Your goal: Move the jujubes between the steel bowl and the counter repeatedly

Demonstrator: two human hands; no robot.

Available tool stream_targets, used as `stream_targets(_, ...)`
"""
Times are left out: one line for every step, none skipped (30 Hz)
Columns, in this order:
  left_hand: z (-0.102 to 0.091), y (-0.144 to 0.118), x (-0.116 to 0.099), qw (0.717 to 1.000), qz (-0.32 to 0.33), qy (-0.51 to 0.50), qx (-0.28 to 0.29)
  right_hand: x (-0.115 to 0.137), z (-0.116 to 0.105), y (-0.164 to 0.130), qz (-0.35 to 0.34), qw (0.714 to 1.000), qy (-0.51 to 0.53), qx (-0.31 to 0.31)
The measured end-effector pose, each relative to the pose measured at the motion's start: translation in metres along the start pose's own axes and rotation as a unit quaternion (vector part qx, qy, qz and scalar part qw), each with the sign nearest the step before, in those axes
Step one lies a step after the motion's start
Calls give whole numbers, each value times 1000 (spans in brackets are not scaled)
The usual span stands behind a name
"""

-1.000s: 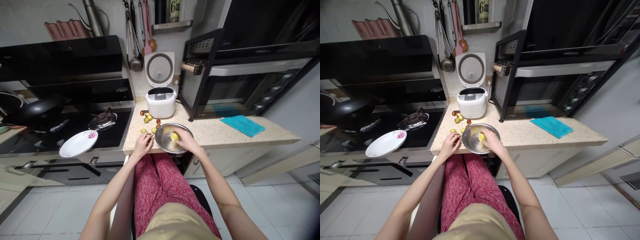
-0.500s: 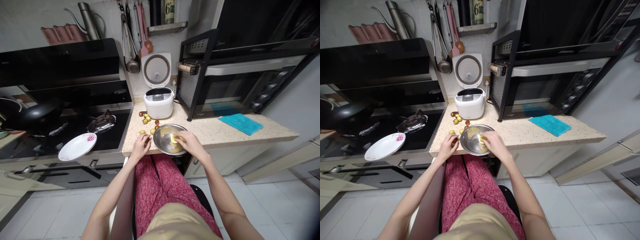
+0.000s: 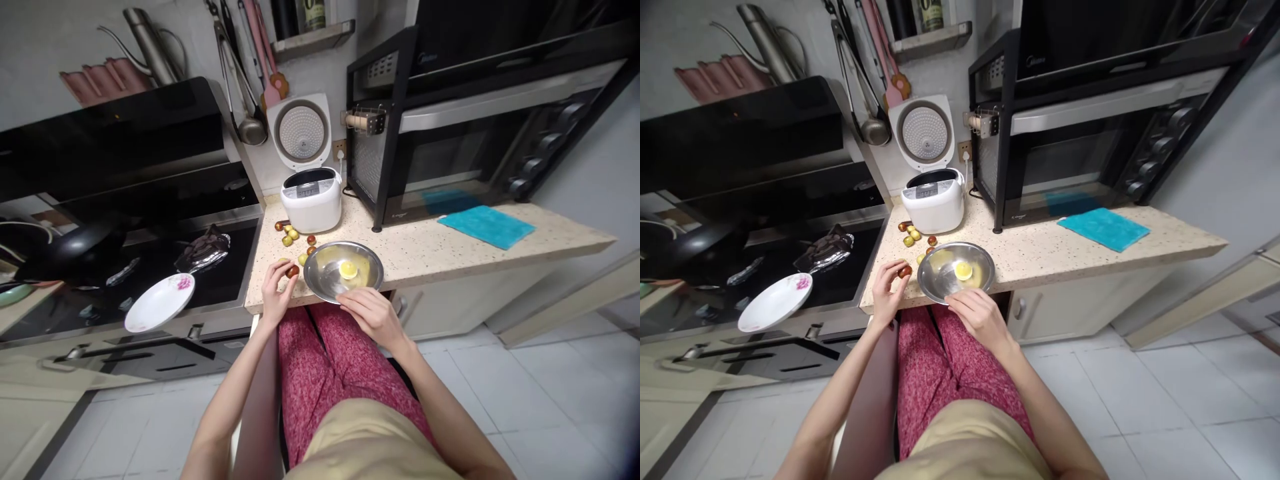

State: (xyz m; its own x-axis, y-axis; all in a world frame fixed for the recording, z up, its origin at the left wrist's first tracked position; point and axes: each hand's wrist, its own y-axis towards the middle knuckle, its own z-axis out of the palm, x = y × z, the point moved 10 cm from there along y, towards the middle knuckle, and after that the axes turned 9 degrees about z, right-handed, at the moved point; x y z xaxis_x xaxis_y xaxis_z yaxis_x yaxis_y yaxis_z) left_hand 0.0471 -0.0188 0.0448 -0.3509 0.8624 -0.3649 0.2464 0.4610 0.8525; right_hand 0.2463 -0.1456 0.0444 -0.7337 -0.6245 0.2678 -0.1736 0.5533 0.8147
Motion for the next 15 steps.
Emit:
stream_targets(1, 2, -6, 1000, -4, -18, 2, 1, 0, 1, 0, 1000, 2, -5)
stream_targets(5, 3, -12, 999, -7, -35, 10, 2, 0, 2, 4, 1000, 5, -10)
stream_targets(9, 3, -18, 998, -10, -51, 24, 3, -1, 3, 12, 1000, 9, -16)
stream_targets(14, 4, -24, 997, -11, -67, 36, 2, -2, 3, 24, 999, 15, -23)
stream_targets(19, 4, -29, 995, -12, -82, 47, 2, -4, 4, 39, 998, 23, -33)
stream_targets(23, 4, -35, 994, -12, -97, 55, 1, -7, 5, 54, 997, 30, -46)
stream_targets(26, 4, -40, 992, -10, -110, 61, 0, -9, 5, 68, 995, 35, -61)
stream_targets(28, 3, -46, 990, -6, -121, 66, 0, -12, 5, 75, 994, 37, -75)
stream_targets(30, 3, -52, 989, -1, -129, 71, 1, -12, 5, 77, 993, 34, -85)
stream_targets(31, 3, -57, 988, 5, -134, 74, 3, -12, 5, 74, 993, 28, -90)
stream_targets(32, 2, -63, 988, 11, -134, 78, 6, -10, 6, 67, 993, 21, -90)
stream_targets(33, 1, -67, 988, 17, -132, 80, 9, -7, 7, 59, 994, 14, -86)
stream_targets(32, 0, -70, 988, 22, -129, 79, 11, -3, 8, 52, 995, 7, -80)
stream_targets(32, -1, -73, 989, 25, -127, 77, 13, 0, 9, 46, 996, 2, -74)
stream_targets(32, -3, -75, 989, 29, -125, 75, 14, 3, 10, 41, 997, -1, -68)
